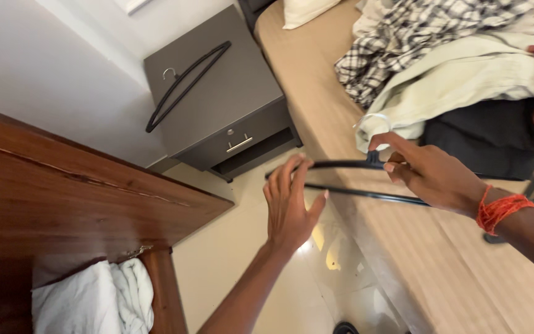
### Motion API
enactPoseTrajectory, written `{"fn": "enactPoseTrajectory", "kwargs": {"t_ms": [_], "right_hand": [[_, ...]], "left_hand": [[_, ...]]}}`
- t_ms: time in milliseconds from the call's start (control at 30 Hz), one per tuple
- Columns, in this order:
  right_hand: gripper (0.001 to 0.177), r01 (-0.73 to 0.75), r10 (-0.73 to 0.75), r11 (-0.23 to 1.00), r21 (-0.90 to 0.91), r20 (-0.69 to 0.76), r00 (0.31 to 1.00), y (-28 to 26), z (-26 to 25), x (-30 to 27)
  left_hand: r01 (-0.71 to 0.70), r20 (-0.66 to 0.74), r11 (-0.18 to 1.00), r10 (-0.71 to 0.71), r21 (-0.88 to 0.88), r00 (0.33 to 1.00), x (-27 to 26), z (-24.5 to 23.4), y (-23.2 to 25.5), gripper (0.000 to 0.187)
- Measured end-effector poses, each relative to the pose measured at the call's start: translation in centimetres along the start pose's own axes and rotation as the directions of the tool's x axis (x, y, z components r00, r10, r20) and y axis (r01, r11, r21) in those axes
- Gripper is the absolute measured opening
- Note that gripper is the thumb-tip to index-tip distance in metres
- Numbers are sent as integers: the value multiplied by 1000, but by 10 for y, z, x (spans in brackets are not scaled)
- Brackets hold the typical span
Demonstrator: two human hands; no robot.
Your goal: The person wipes a black hanger with a red and white cloth, then picks up a gray shirt from a bed and places it on the hanger. They adjust the shirt on the hanger and hang it inside a wooden wardrobe. The person repeats the wiping action on another hanger.
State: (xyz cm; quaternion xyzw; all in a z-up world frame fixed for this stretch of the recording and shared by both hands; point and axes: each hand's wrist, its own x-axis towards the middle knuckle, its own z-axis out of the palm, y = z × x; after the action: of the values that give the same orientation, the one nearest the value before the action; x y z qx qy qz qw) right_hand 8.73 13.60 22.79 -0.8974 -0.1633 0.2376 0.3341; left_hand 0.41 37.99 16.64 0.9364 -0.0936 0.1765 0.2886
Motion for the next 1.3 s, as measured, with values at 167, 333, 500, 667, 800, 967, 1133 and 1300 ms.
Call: {"fn": "enactPoseTrajectory", "kwargs": {"t_ms": [167,333,500,667,800,967,1133,1300], "right_hand": [[38,-60,132,948,-314,216,967,-40,-2,32],[48,99,-51,927,-363,138,989,-15,1,73],[63,327,-470,790,-519,-171,866,60,-7,113],[78,30,-254,879,-477,-414,874,167,-57,124],[88,-116,-215,839,-532,-520,827,210,-73,130],[72,-76,-169,937,-340,-634,754,192,-67,105],[79,-401,20,874,-274,-805,593,214,-73,82],[81,-276,9,950,-143,-875,484,258,-78,54]], "left_hand": [[291,460,948,-203,-130,864,30,-8,-32,34],[682,658,622,-332,-385,675,34,15,-50,40],[646,509,651,-428,-400,747,42,61,-78,37],[807,618,314,-524,-500,586,53,105,-91,35],[833,669,207,-512,-513,540,63,119,-83,38],[851,703,180,-493,-494,513,79,123,-54,40],[832,718,158,-438,-531,541,98,134,-25,46],[807,722,138,-379,-575,579,114,160,5,48]]}}
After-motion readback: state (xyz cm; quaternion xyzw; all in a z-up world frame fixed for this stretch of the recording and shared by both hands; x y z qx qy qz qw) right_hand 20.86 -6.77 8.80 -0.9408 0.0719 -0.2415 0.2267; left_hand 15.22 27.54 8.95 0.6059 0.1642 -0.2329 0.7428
